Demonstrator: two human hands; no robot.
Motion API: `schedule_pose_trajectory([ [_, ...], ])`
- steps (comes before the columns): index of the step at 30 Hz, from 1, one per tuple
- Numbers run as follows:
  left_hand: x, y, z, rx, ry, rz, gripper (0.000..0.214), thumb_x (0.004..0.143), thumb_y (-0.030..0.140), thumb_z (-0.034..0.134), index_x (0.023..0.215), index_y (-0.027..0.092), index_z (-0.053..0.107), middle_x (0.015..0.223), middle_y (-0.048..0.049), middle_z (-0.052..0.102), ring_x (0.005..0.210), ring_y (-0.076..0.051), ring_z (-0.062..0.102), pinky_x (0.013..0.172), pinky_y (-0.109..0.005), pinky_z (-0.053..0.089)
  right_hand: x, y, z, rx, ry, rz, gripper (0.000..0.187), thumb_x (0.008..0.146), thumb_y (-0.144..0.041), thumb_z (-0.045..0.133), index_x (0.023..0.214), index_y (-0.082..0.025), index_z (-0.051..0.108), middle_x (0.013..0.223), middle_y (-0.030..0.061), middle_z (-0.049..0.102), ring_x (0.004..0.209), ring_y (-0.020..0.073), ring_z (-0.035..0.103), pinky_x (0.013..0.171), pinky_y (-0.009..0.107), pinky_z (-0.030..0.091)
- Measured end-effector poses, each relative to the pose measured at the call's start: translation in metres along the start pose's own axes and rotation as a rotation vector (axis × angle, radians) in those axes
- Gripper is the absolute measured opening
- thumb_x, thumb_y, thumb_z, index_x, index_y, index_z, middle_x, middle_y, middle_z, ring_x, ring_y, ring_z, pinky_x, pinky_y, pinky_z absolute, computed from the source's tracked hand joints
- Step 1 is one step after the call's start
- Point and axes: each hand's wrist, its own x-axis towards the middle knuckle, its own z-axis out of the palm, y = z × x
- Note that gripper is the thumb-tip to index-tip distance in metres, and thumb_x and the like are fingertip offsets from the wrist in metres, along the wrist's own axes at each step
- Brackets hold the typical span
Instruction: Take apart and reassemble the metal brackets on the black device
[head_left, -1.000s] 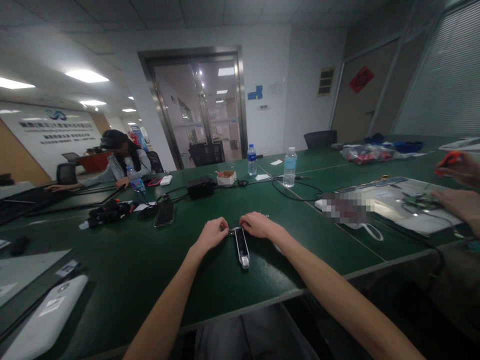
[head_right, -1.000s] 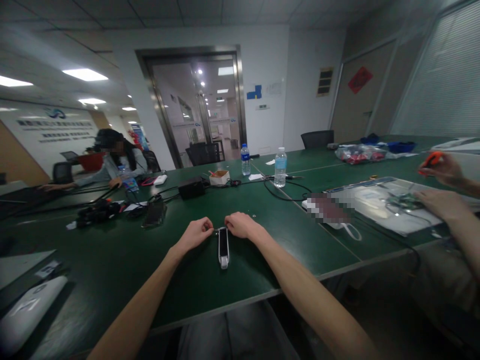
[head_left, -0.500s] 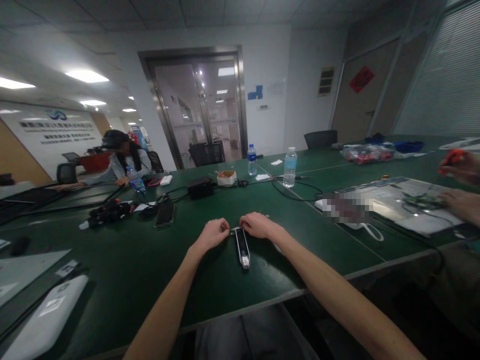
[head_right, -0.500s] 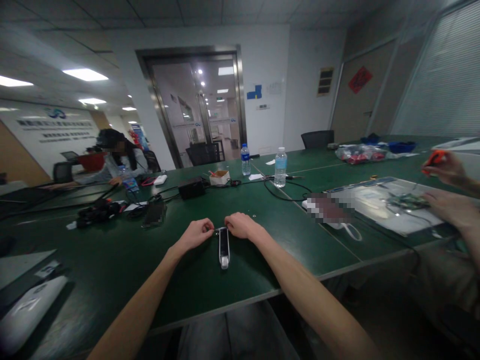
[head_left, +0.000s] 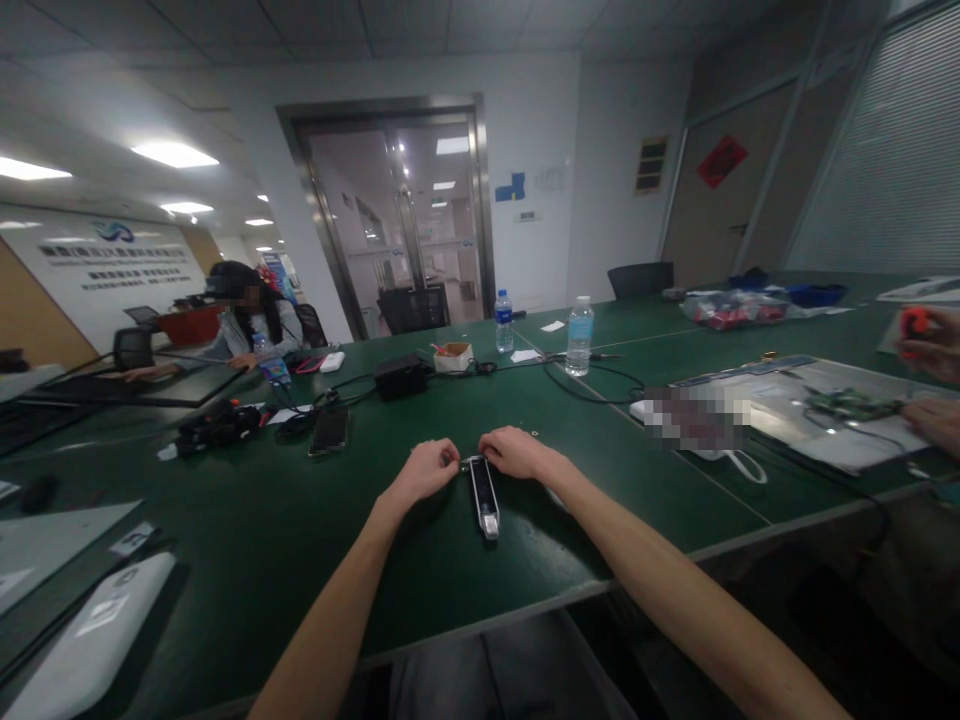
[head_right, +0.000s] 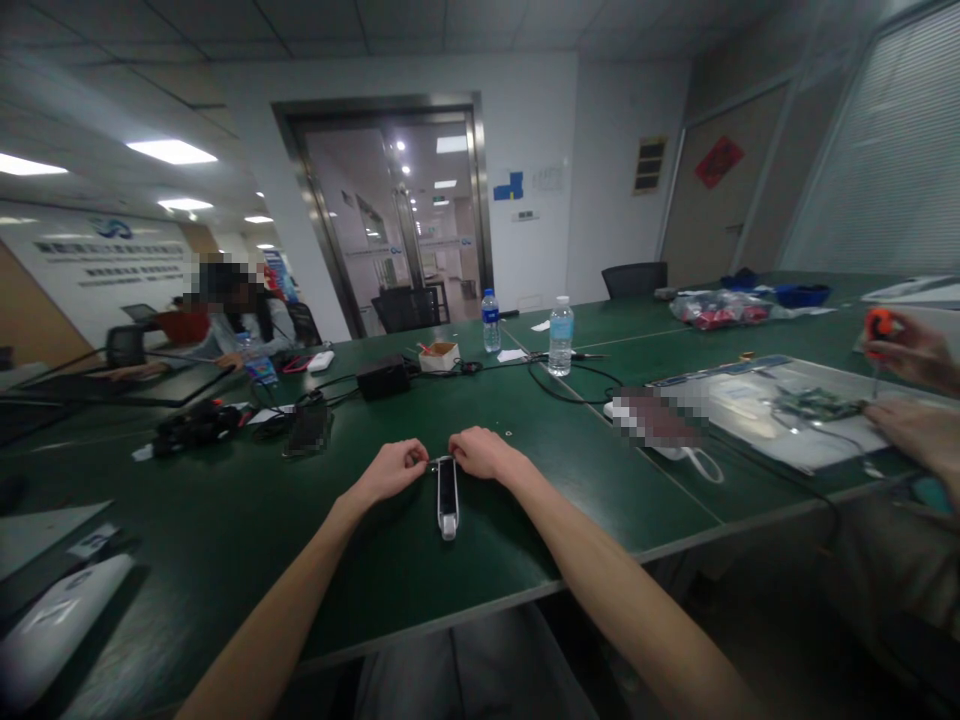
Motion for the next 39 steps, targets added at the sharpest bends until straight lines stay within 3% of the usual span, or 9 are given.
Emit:
schedule_pose_trajectory([
  [21,0.0,-0.001,0.004,0.127,-0.058,0.003,0.011,0.084,0.024,0.051,0.089,0.019,0.059,0.088,-0.0038,0.064,0.079,-0.018,0.06,0.067,-0.027,0.044,0.001,-0.003,0.002,0.04,-0.028,0.003,0.028,0.092,-0.018,0.04,0.101,-0.02,0.067,0.099,0.0061,0.07,0.088,0.0167,0.063,0.073,0.024,0.04],
  [39,-0.003,0.003,0.012,0.27,-0.106,0.082,0.017,0.087,0.029,0.045,0.094,0.019,0.057,0.099,-0.0085,0.059,0.089,-0.022,0.058,0.073,-0.03,0.043,0.002,-0.001,0.008,0.01,-0.079,0.034,0.032,0.092,-0.017,0.038,0.106,-0.019,0.067,0.104,0.0077,0.068,0.096,0.0179,0.062,0.083,0.025,0.041],
])
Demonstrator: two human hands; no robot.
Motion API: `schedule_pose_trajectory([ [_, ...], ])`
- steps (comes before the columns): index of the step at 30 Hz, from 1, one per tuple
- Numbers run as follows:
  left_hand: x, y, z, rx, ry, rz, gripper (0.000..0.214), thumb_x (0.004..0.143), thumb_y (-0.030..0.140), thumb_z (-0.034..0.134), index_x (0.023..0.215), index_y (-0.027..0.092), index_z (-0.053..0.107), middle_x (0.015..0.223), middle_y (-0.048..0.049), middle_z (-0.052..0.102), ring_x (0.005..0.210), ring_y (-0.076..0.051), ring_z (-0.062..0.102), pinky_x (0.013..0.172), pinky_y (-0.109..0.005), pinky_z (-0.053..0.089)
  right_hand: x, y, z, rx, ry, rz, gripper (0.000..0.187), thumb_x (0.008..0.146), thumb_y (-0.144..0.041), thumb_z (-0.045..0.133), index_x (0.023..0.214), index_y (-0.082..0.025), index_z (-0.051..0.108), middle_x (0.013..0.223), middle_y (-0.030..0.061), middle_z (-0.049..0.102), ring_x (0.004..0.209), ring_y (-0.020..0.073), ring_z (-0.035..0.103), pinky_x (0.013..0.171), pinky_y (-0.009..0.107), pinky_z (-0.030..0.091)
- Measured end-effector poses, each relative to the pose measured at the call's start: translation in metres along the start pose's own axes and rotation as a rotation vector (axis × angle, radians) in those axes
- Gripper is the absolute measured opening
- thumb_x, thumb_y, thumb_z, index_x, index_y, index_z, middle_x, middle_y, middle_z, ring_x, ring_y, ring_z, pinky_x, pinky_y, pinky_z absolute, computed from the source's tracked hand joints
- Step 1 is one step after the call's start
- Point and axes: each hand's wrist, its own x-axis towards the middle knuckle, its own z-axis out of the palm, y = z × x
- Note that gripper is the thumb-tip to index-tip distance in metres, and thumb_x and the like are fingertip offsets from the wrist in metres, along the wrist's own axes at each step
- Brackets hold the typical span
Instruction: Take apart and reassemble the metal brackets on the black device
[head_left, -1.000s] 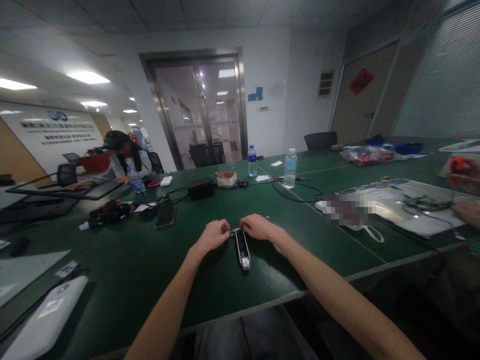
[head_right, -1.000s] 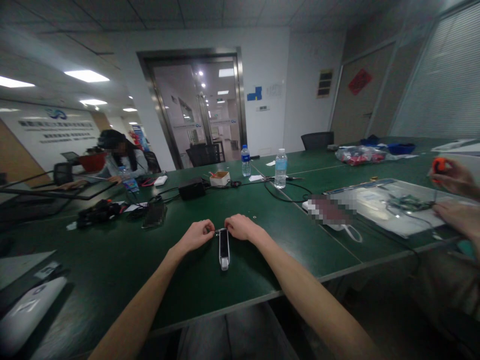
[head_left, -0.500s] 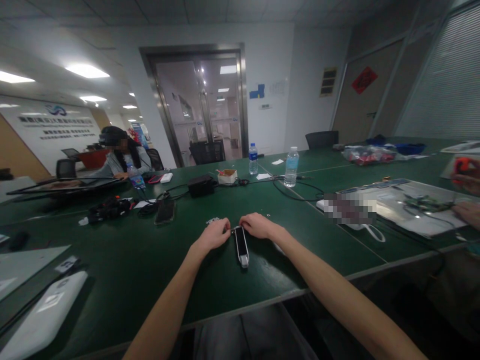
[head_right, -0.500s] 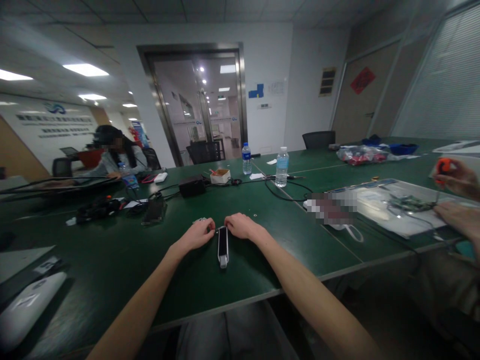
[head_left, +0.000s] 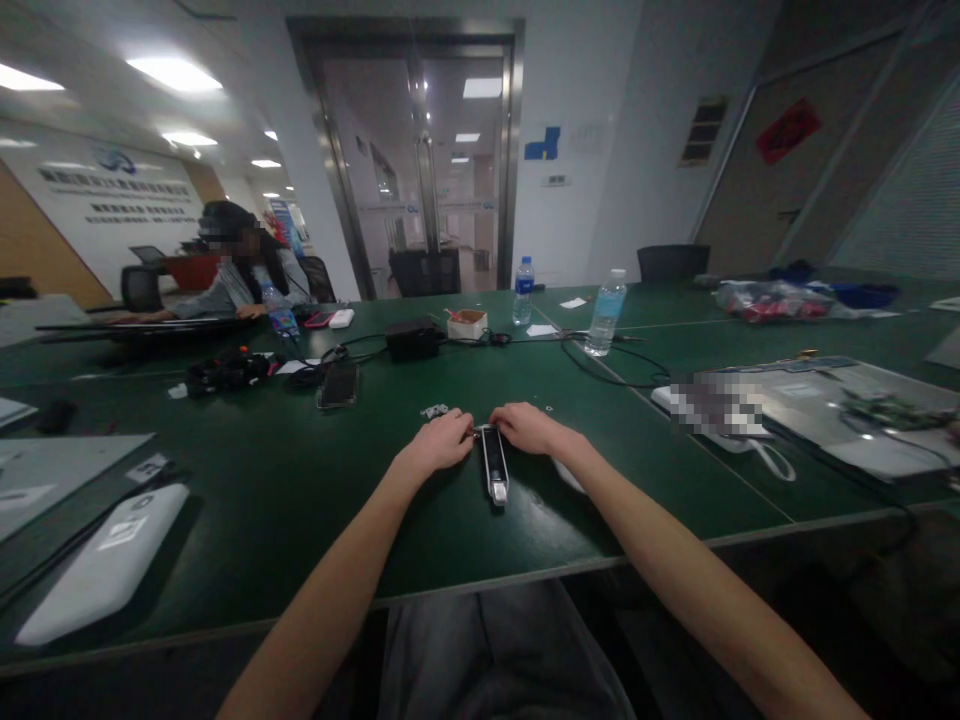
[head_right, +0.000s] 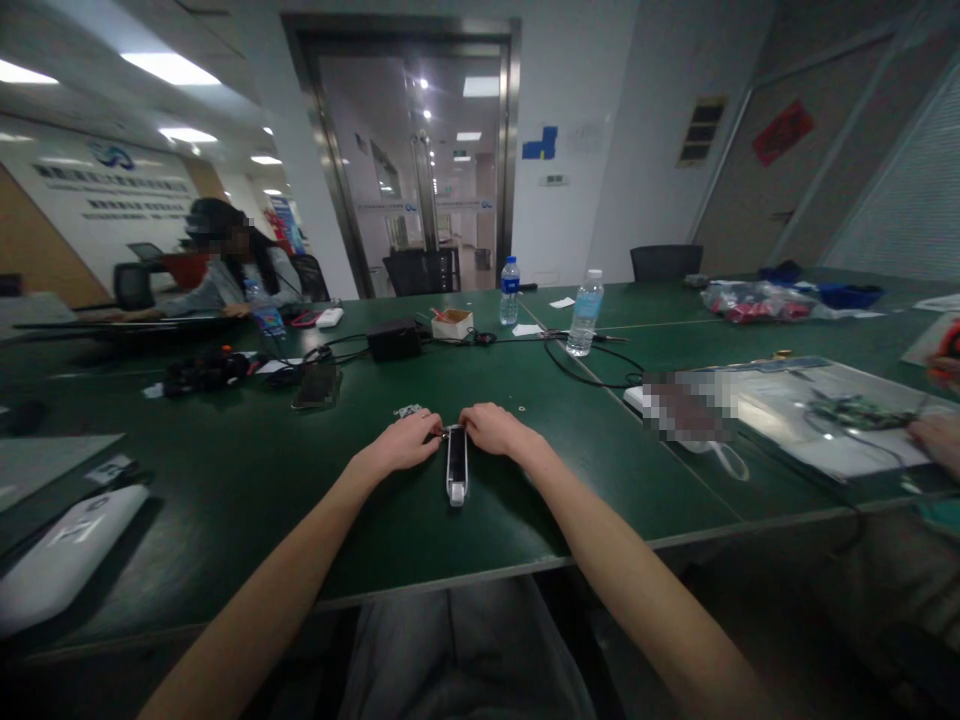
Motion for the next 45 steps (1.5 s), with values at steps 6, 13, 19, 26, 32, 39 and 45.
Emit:
schedule_pose_trajectory([
  [6,-0.002,0.001,-0.001,0.003,-0.005,0.001,0.018,0.088,0.029,0.044,0.096,0.019,0.057,0.101,-0.0084,0.058,0.091,-0.022,0.057,0.072,-0.03,0.043,0.0,0.0,0.0,-0.003,0.008,-0.007,0.031,0.091,-0.016,0.039,0.106,-0.019,0.066,0.104,0.0079,0.068,0.095,0.0183,0.062,0.082,0.025,0.042],
  [13,0.0,-0.002,0.0,-0.056,0.003,-0.01,0.017,0.087,0.028,0.046,0.093,0.019,0.059,0.098,-0.0078,0.06,0.091,-0.021,0.058,0.074,-0.029,0.044,-0.002,-0.001,-0.001,0.0,0.004,-0.012,0.031,0.091,-0.015,0.039,0.106,-0.019,0.066,0.104,0.0076,0.068,0.094,0.0174,0.063,0.081,0.024,0.042],
  [19,0.002,-0.005,0.004,-0.08,0.01,-0.015,0.017,0.088,0.03,0.048,0.093,0.019,0.059,0.095,-0.0074,0.061,0.089,-0.021,0.058,0.075,-0.03,0.044,-0.004,-0.004,-0.006,-0.002,0.001,-0.009,0.03,0.092,-0.015,0.04,0.105,-0.019,0.067,0.104,0.0072,0.068,0.094,0.0171,0.063,0.08,0.023,0.042],
  [26,0.003,-0.006,0.003,-0.084,0.014,-0.015,0.019,0.088,0.032,0.049,0.095,0.018,0.061,0.097,-0.0076,0.063,0.091,-0.021,0.059,0.077,-0.029,0.045,-0.005,-0.007,-0.007,-0.001,0.005,-0.008,0.031,0.091,-0.015,0.04,0.105,-0.018,0.067,0.104,0.0079,0.068,0.094,0.0177,0.063,0.078,0.024,0.042],
  [32,0.006,-0.008,0.007,-0.099,0.035,-0.009,0.019,0.086,0.031,0.052,0.093,0.018,0.064,0.093,-0.0074,0.066,0.085,-0.02,0.062,0.075,-0.028,0.045,-0.003,-0.006,-0.006,-0.012,0.013,-0.01,0.032,0.089,-0.015,0.04,0.104,-0.018,0.067,0.103,0.0078,0.069,0.094,0.0181,0.063,0.077,0.024,0.042],
  [39,0.008,-0.011,0.009,-0.214,0.008,-0.072,0.014,0.08,0.025,0.056,0.088,0.018,0.065,0.084,-0.0036,0.069,0.076,-0.017,0.063,0.067,-0.025,0.045,-0.002,-0.004,-0.004,-0.004,0.017,-0.02,0.031,0.091,-0.015,0.04,0.104,-0.019,0.067,0.103,0.008,0.068,0.094,0.0174,0.062,0.079,0.024,0.042],
  [45,0.007,-0.018,0.005,-0.266,0.005,-0.094,0.011,0.078,0.02,0.056,0.083,0.017,0.065,0.083,-0.0028,0.068,0.075,-0.017,0.063,0.067,-0.025,0.047,-0.002,-0.003,-0.004,0.011,0.006,-0.011,0.031,0.091,-0.017,0.039,0.106,-0.018,0.067,0.103,0.0081,0.068,0.094,0.0171,0.062,0.077,0.024,0.041],
])
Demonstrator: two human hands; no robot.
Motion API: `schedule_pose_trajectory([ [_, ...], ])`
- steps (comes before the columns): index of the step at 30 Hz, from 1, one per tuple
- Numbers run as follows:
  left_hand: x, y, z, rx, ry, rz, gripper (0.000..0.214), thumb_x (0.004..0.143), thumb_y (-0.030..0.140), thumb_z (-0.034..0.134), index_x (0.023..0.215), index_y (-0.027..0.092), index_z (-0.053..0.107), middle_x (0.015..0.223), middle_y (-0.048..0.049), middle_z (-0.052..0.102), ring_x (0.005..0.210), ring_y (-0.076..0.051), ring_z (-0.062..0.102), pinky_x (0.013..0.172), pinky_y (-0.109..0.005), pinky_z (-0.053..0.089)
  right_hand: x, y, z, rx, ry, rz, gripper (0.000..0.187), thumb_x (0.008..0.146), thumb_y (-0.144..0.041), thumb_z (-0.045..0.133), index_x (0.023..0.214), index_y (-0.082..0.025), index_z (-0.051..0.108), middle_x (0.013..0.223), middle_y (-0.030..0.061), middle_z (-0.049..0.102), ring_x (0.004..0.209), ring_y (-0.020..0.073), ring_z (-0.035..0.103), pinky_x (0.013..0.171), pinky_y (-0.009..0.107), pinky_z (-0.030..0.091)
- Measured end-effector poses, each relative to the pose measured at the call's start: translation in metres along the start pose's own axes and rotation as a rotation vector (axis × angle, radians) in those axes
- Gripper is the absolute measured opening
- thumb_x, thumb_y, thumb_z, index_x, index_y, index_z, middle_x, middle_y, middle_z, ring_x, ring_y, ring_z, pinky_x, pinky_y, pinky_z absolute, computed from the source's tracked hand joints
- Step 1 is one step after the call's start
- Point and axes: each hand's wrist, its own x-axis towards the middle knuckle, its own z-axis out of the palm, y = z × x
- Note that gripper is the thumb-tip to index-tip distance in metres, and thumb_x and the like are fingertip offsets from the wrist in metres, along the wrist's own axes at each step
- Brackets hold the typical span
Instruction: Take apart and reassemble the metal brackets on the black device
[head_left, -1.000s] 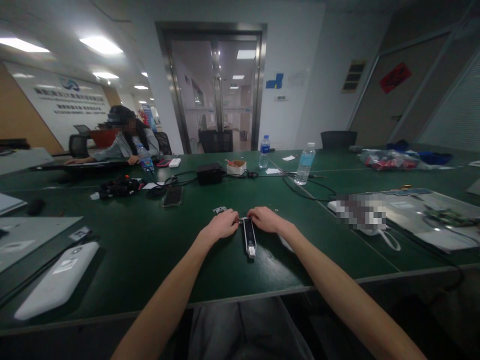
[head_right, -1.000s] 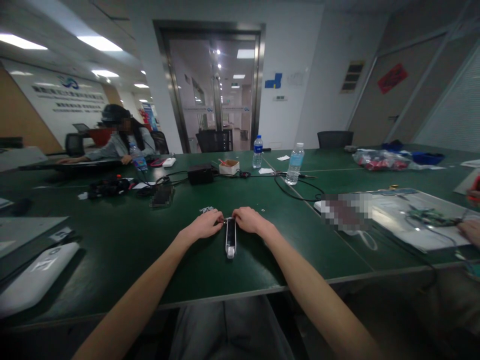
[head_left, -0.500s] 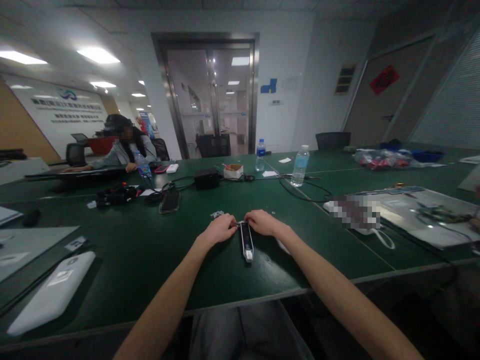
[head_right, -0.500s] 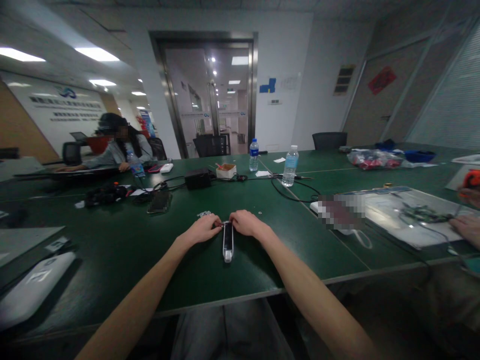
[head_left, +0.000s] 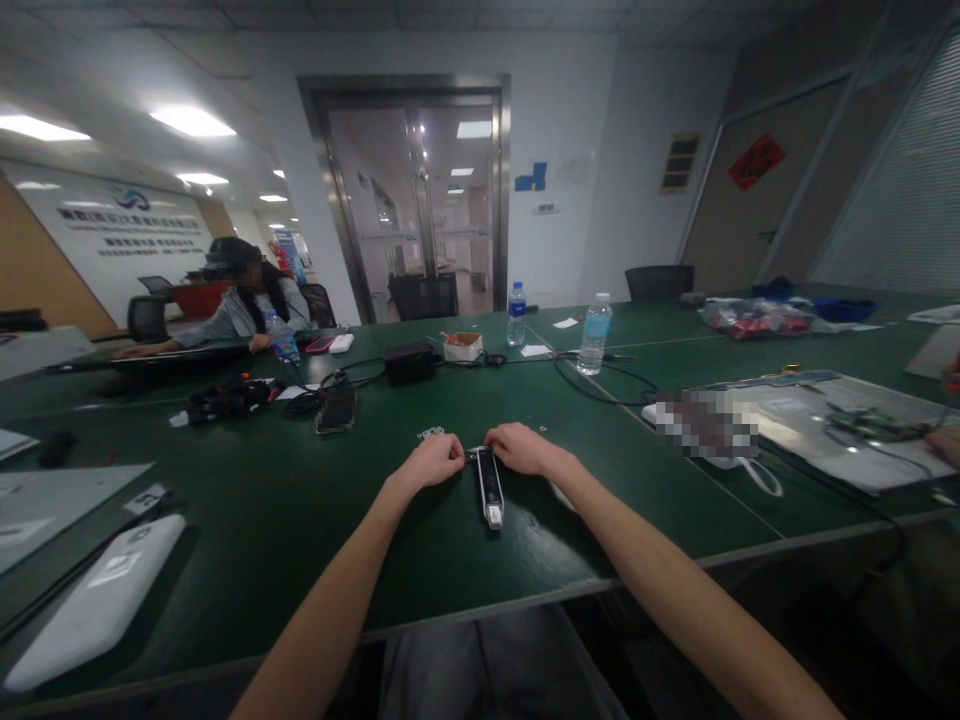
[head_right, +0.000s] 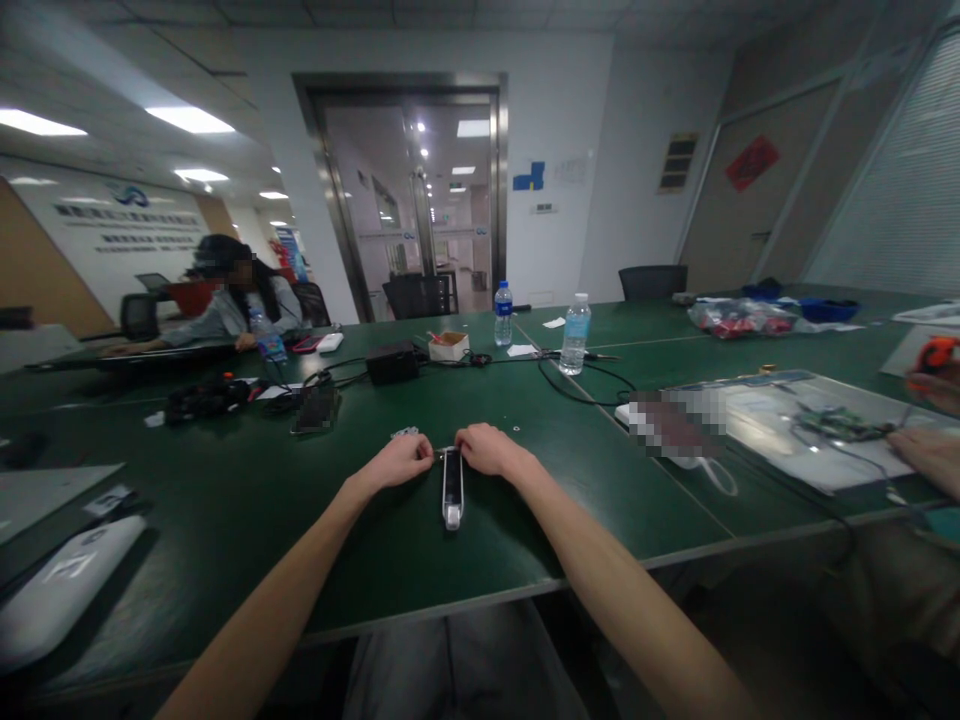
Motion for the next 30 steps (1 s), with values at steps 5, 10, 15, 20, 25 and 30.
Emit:
schedule_pose_trajectory([
  [5,-0.006,0.011,-0.011,-0.02,0.035,-0.059,0.012,0.077,0.02,0.056,0.082,0.016,0.066,0.087,-0.0044,0.069,0.081,-0.018,0.064,0.069,-0.024,0.048,0.0,0.0,0.0,0.005,0.001,0.004,0.032,0.091,-0.018,0.038,0.106,-0.019,0.066,0.104,0.0081,0.067,0.093,0.0175,0.062,0.075,0.025,0.041],
  [10,-0.01,0.02,-0.017,-0.07,0.067,-0.081,0.016,0.077,0.021,0.056,0.086,0.016,0.068,0.09,-0.0048,0.07,0.081,-0.018,0.065,0.069,-0.023,0.049,0.001,0.001,0.001,0.002,0.009,-0.003,0.031,0.091,-0.018,0.039,0.105,-0.02,0.066,0.103,0.008,0.067,0.091,0.018,0.062,0.073,0.025,0.041],
  [15,-0.009,0.02,-0.017,-0.109,0.081,-0.084,0.019,0.075,0.024,0.056,0.085,0.015,0.069,0.086,-0.0052,0.071,0.078,-0.018,0.065,0.067,-0.024,0.048,-0.001,-0.003,-0.002,-0.009,0.007,0.005,0.03,0.092,-0.018,0.04,0.105,-0.019,0.066,0.103,0.0083,0.067,0.093,0.0179,0.062,0.074,0.024,0.041],
  [20,-0.008,0.016,-0.016,-0.153,0.084,-0.06,0.022,0.076,0.029,0.057,0.086,0.014,0.069,0.083,-0.0055,0.07,0.074,-0.018,0.063,0.064,-0.024,0.046,-0.001,-0.003,-0.003,-0.004,0.013,-0.005,0.029,0.092,-0.018,0.04,0.104,-0.019,0.066,0.103,0.0082,0.068,0.093,0.0182,0.062,0.074,0.024,0.041],
  [25,-0.006,0.009,-0.014,-0.195,0.058,-0.034,0.026,0.076,0.037,0.058,0.087,0.016,0.069,0.08,-0.004,0.068,0.071,-0.017,0.061,0.062,-0.025,0.044,0.0,-0.001,-0.002,0.003,0.017,-0.019,0.029,0.092,-0.019,0.039,0.104,-0.019,0.066,0.102,0.0088,0.067,0.093,0.0187,0.062,0.074,0.025,0.041],
  [30,-0.004,0.005,-0.01,-0.225,0.062,-0.001,0.025,0.075,0.038,0.06,0.086,0.016,0.066,0.08,-0.0027,0.066,0.069,-0.016,0.059,0.061,-0.025,0.043,0.0,-0.001,-0.001,0.008,0.016,-0.017,0.028,0.092,-0.019,0.04,0.102,-0.018,0.066,0.102,0.0086,0.067,0.091,0.0185,0.062,0.073,0.025,0.041],
])
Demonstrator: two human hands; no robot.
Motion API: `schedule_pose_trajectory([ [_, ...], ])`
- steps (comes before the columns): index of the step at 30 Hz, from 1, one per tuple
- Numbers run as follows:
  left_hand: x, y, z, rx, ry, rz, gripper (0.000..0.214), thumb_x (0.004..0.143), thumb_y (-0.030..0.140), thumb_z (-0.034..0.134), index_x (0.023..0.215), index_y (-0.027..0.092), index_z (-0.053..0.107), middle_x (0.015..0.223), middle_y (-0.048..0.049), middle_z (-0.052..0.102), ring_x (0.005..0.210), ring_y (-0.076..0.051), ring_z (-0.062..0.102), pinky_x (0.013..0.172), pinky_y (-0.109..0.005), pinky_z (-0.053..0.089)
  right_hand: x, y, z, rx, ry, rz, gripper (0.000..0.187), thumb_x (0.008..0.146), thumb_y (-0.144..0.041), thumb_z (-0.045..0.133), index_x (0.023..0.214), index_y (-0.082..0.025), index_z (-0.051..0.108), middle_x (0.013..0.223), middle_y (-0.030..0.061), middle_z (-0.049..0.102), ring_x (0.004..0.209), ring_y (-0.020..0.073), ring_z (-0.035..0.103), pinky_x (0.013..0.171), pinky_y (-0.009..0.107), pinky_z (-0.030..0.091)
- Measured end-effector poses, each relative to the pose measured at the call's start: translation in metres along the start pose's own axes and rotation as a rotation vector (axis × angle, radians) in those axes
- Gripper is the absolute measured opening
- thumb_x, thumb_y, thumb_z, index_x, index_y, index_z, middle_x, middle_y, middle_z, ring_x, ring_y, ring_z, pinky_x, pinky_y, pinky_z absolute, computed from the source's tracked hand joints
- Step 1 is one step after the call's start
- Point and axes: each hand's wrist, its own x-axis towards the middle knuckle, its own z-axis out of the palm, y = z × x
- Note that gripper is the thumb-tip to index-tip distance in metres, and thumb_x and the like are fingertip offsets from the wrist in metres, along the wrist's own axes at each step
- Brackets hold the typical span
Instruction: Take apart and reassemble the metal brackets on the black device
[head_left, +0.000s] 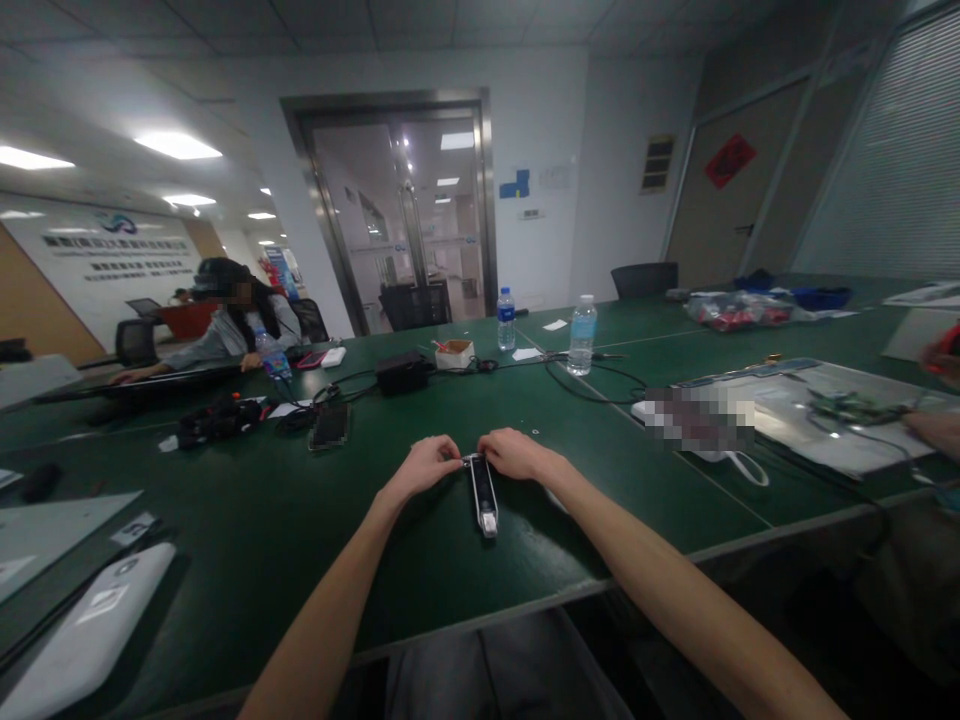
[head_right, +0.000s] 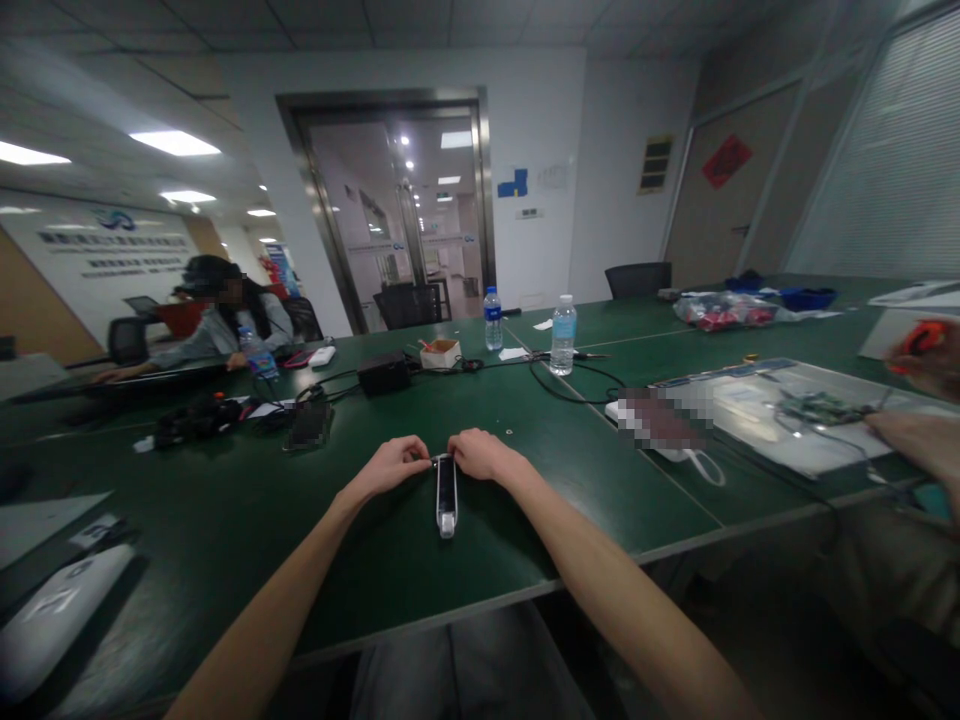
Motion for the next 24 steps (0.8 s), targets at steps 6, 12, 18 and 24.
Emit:
schedule_pose_trajectory([
  [6,0.001,-0.002,0.006,-0.049,0.012,0.0,0.022,0.077,0.037,0.061,0.086,0.017,0.062,0.086,-0.0018,0.064,0.067,-0.014,0.056,0.058,-0.024,0.042,0.001,0.001,0.002,-0.001,0.004,-0.003,0.029,0.091,-0.018,0.039,0.102,-0.019,0.066,0.102,0.009,0.067,0.091,0.0188,0.062,0.07,0.026,0.04],
  [12,0.001,-0.001,0.009,-0.031,0.012,0.056,0.019,0.08,0.034,0.06,0.09,0.018,0.062,0.09,-0.0018,0.064,0.069,-0.014,0.057,0.062,-0.024,0.043,0.001,0.001,0.002,-0.005,0.009,0.002,0.031,0.089,-0.018,0.039,0.104,-0.019,0.066,0.103,0.0091,0.067,0.091,0.0194,0.062,0.07,0.026,0.041],
  [18,0.001,0.0,0.009,0.063,0.027,0.036,0.027,0.076,0.035,0.064,0.096,0.017,0.063,0.085,-0.0018,0.066,0.072,-0.016,0.058,0.064,-0.026,0.043,0.001,0.0,0.001,-0.017,0.012,0.012,0.03,0.089,-0.017,0.04,0.105,-0.02,0.066,0.103,0.0087,0.068,0.093,0.0194,0.062,0.072,0.025,0.041],
  [24,0.003,0.001,0.011,0.179,0.021,0.062,0.028,0.078,0.038,0.06,0.095,0.017,0.07,0.086,-0.0043,0.067,0.081,-0.02,0.06,0.071,-0.029,0.044,0.001,0.0,0.001,-0.007,0.009,0.009,0.03,0.09,-0.017,0.04,0.104,-0.019,0.066,0.103,0.0085,0.068,0.092,0.0185,0.062,0.074,0.025,0.041],
])
